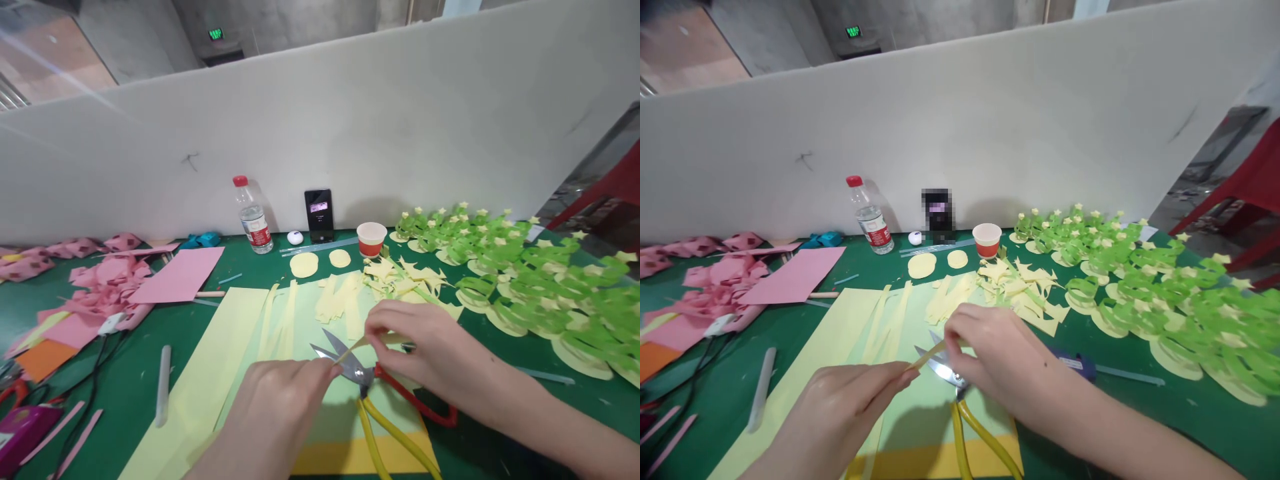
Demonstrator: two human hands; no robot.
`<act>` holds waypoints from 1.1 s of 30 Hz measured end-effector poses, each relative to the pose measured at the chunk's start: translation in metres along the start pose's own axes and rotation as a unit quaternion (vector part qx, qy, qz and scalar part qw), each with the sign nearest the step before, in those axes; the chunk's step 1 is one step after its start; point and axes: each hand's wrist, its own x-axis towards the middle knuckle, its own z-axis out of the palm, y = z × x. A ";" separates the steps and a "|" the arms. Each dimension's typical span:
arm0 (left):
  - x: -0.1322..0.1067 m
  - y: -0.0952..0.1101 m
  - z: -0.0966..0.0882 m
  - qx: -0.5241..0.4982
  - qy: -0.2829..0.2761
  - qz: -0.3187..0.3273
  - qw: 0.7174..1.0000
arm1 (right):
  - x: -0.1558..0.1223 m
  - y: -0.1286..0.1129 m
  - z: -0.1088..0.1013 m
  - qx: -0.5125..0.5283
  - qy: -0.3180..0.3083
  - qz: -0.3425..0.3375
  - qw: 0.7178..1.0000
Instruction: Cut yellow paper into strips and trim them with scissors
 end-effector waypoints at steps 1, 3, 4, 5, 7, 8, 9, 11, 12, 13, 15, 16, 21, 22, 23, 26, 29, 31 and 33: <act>0.000 -0.001 -0.003 0.000 -0.005 -0.005 1.000 | 0.001 0.002 -0.004 -0.010 0.000 0.009 1.000; 0.000 -0.004 -0.008 0.005 -0.008 -0.016 1.000 | 0.003 0.005 -0.012 -0.024 0.011 0.027 0.999; 0.000 -0.005 -0.010 0.008 -0.008 -0.022 1.000 | 0.004 0.007 -0.015 -0.032 0.022 0.033 0.999; 0.000 -0.006 -0.012 0.009 -0.006 -0.027 1.000 | 0.005 0.010 -0.019 -0.042 0.036 0.037 0.998; 0.000 -0.008 -0.015 0.004 -0.010 -0.041 0.999 | 0.007 0.018 -0.025 -0.065 0.054 0.040 0.996; 0.000 -0.009 -0.016 0.000 -0.012 -0.048 0.999 | 0.008 0.024 -0.028 -0.082 0.064 0.040 0.994; 0.000 -0.010 -0.016 -0.005 -0.015 -0.054 0.998 | 0.009 0.030 -0.031 -0.104 0.078 0.039 0.991; 0.002 -0.010 -0.017 -0.010 -0.029 -0.064 0.997 | 0.010 0.043 -0.037 -0.155 0.121 0.037 0.980; 0.003 -0.010 -0.018 -0.011 -0.035 -0.069 0.997 | 0.010 0.047 -0.040 -0.178 0.148 0.038 0.972; 0.005 -0.010 -0.018 -0.013 -0.039 -0.072 0.997 | 0.010 0.049 -0.042 -0.194 0.172 0.034 0.965; 0.007 -0.008 -0.017 -0.023 -0.043 -0.079 0.996 | 0.008 0.045 -0.042 -0.200 0.183 0.006 0.963; 0.009 -0.007 -0.015 -0.030 -0.043 -0.080 0.995 | 0.007 0.038 -0.039 -0.197 0.167 -0.034 0.966; 0.013 -0.003 -0.001 -0.078 -0.019 -0.036 0.996 | 0.000 -0.002 -0.008 -0.163 -0.009 -0.149 0.975; 0.013 -0.002 0.002 -0.086 -0.007 -0.021 0.996 | 0.000 -0.006 -0.002 -0.165 -0.046 -0.141 0.975; 0.014 -0.002 0.005 -0.093 0.006 -0.009 0.996 | 0.000 -0.008 0.003 -0.170 -0.080 -0.128 0.974; 0.014 0.001 0.010 -0.110 0.032 0.012 0.993 | 0.001 -0.011 0.012 -0.195 -0.146 -0.084 0.966; 0.014 0.001 0.011 -0.115 0.039 0.012 0.993 | 0.002 -0.014 0.012 -0.209 -0.183 -0.052 0.959; 0.015 -0.002 0.009 -0.111 0.032 -0.006 0.993 | 0.002 -0.018 0.008 -0.217 -0.197 -0.030 0.956; 0.017 -0.006 0.006 -0.107 0.012 -0.033 0.994 | 0.002 -0.020 0.003 -0.224 -0.209 -0.003 0.952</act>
